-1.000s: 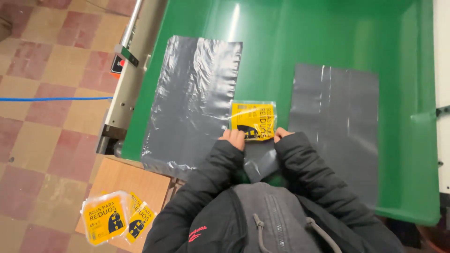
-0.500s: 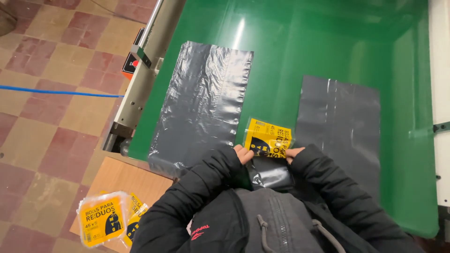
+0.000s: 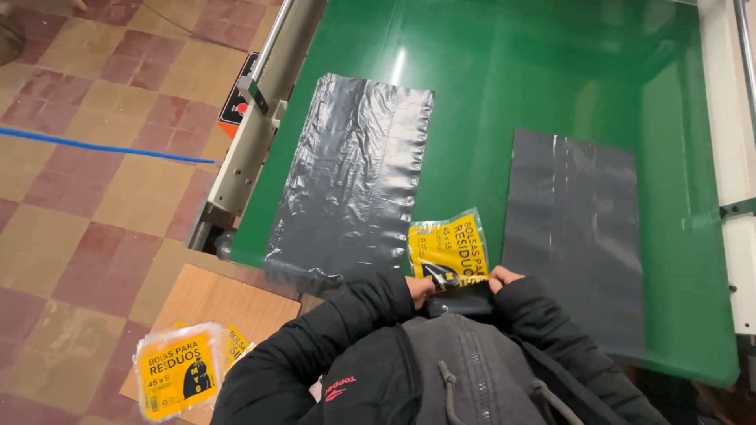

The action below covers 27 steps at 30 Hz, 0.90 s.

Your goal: Folding plastic bags, inserting them into printed plastic sleeves, and heat-sealing the finished packages.

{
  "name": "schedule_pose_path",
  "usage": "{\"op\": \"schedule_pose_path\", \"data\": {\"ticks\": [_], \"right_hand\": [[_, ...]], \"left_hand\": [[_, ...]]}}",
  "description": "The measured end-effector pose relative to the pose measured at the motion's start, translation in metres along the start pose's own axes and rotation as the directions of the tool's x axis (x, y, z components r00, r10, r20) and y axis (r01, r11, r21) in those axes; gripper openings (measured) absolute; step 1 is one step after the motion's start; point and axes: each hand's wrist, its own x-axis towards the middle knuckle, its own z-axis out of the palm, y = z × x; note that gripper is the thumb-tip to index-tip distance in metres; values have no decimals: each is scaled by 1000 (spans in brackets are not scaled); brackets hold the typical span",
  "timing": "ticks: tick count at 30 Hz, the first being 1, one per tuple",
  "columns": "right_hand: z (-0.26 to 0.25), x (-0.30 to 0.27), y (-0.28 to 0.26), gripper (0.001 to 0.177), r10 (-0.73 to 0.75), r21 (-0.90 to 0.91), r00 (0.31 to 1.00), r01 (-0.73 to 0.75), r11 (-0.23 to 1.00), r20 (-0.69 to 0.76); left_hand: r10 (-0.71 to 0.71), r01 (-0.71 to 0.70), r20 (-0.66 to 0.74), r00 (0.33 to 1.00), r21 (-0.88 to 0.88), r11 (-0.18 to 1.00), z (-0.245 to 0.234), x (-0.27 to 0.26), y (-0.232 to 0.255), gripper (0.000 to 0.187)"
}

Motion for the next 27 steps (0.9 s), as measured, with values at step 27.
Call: {"op": "schedule_pose_path", "data": {"ticks": [27], "right_hand": [[-178,-117,-250,8,-611,186,595,778,599,-522]], "left_hand": [[-283,273,10,959,-290,917,-315,-5,271,22]]}}
